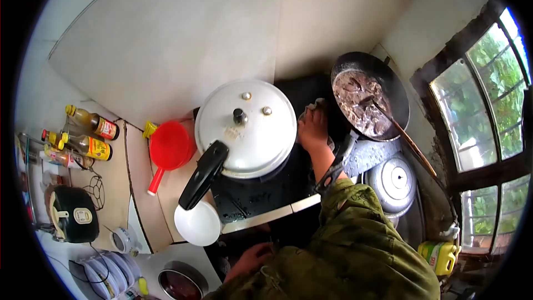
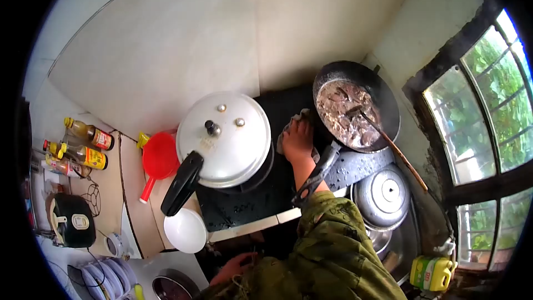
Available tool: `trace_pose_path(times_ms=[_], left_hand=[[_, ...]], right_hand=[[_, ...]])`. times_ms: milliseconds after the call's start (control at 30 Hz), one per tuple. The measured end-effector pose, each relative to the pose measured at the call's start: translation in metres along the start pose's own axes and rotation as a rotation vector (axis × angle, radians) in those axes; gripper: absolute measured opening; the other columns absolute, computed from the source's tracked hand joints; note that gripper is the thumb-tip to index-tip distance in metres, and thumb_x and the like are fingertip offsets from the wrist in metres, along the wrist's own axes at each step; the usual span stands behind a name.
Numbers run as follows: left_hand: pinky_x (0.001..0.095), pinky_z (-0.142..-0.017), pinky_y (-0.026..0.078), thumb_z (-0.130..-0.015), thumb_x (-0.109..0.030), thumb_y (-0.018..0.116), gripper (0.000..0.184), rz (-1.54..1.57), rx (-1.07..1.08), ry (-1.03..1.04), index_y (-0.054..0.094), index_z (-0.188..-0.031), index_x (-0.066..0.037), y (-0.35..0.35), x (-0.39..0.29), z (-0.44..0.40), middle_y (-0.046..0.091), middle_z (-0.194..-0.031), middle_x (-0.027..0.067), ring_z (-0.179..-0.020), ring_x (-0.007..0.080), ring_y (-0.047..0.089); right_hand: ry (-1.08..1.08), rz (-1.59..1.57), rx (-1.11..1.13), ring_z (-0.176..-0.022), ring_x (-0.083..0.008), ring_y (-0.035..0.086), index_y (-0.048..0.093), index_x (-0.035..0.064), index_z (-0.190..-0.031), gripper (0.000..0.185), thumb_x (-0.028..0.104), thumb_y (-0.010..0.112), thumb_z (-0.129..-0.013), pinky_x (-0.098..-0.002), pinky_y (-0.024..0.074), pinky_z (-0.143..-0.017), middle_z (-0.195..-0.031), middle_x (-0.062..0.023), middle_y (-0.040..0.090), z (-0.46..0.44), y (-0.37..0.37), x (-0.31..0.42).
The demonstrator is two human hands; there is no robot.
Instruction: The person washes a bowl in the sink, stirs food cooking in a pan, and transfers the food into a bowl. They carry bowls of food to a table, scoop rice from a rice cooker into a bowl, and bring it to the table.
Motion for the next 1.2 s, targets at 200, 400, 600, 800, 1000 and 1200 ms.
trace_pose_path(times_ms=[200, 400, 600, 800, 1000, 1200], left_hand=[[0.0324, -0.1, 0.042, -0.09, -0.021, 0.062, 0.047, -0.176, 0.051, 0.11, 0.051, -0.133, -0.005, -0.019, -0.028, 0.015, 0.056, -0.129, 0.0102, -0.117, 0.0181, 0.053], [0.0334, -0.099, 0.043, -0.091, -0.025, 0.064, 0.049, -0.223, 0.152, 0.127, 0.051, -0.134, -0.005, -0.025, -0.035, 0.017, 0.055, -0.128, 0.0111, -0.117, 0.0194, 0.054], [0.0337, -0.097, 0.044, -0.092, -0.028, 0.065, 0.049, -0.144, 0.238, 0.226, 0.052, -0.134, -0.006, -0.029, -0.021, 0.008, 0.053, -0.129, 0.0127, -0.116, 0.0209, 0.055], [0.0321, -0.096, 0.045, -0.092, -0.027, 0.064, 0.049, -0.164, 0.205, 0.264, 0.05, -0.135, -0.006, -0.03, -0.028, 0.01, 0.055, -0.128, 0.0109, -0.116, 0.0191, 0.055], [0.0319, -0.094, 0.046, -0.091, -0.024, 0.067, 0.049, -0.13, 0.192, 0.114, 0.051, -0.134, -0.006, 0.001, -0.016, -0.005, 0.056, -0.125, 0.0092, -0.112, 0.0168, 0.056], [0.0326, -0.095, 0.045, -0.09, -0.026, 0.067, 0.049, -0.373, 0.132, 0.172, 0.052, -0.133, -0.007, 0.03, -0.009, -0.019, 0.057, -0.119, 0.0101, -0.112, 0.0175, 0.056]], right_hand=[[-0.128, 0.071, 0.195, -0.136, -0.0418, 0.029, 0.042, -0.0015, -0.137, 0.064, 0.031, 0.057, -0.084, -0.0506, 0.0203, -0.114, -0.144, -0.0255, 0.035, 0.073, -0.051, 0.041], [-0.26, 0.121, 0.345, -0.139, -0.0417, 0.026, 0.047, -0.002, -0.134, 0.06, 0.03, 0.054, -0.084, -0.0519, 0.023, -0.112, -0.147, -0.027, 0.032, 0.162, -0.059, 0.1], [-0.238, -0.129, 0.268, -0.126, -0.0301, 0.047, 0.055, 0.0064, -0.129, 0.049, 0.014, 0.055, -0.081, -0.0398, 0.039, -0.103, -0.137, -0.0144, 0.048, 0.223, -0.119, 0.061], [0.028, -0.265, -0.067, -0.096, -0.037, 0.059, 0.061, 0.0014, -0.11, 0.027, 0.005, 0.05, -0.086, -0.0419, 0.0493, -0.083, -0.106, -0.0184, 0.061, 0.174, -0.193, -0.021], [-0.107, -0.334, -0.03, -0.127, -0.038, 0.042, 0.048, 0.0088, -0.134, 0.056, 0.023, 0.064, -0.082, -0.0458, 0.0339, -0.107, -0.137, -0.0186, 0.046, 0.032, -0.102, 0.008], [-0.33, -0.236, 0.225, -0.123, -0.0381, 0.042, 0.057, 0.0119, -0.125, 0.055, 0.031, 0.069, -0.075, -0.0481, 0.0349, -0.105, -0.136, -0.0151, 0.046, 0.034, -0.056, -0.013]])
Point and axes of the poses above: each hand's wrist, its own z-axis away from the middle knuckle, its own y-axis out of the palm, x = y × z, the point moved 7 cm from there along -z, towards the middle knuckle
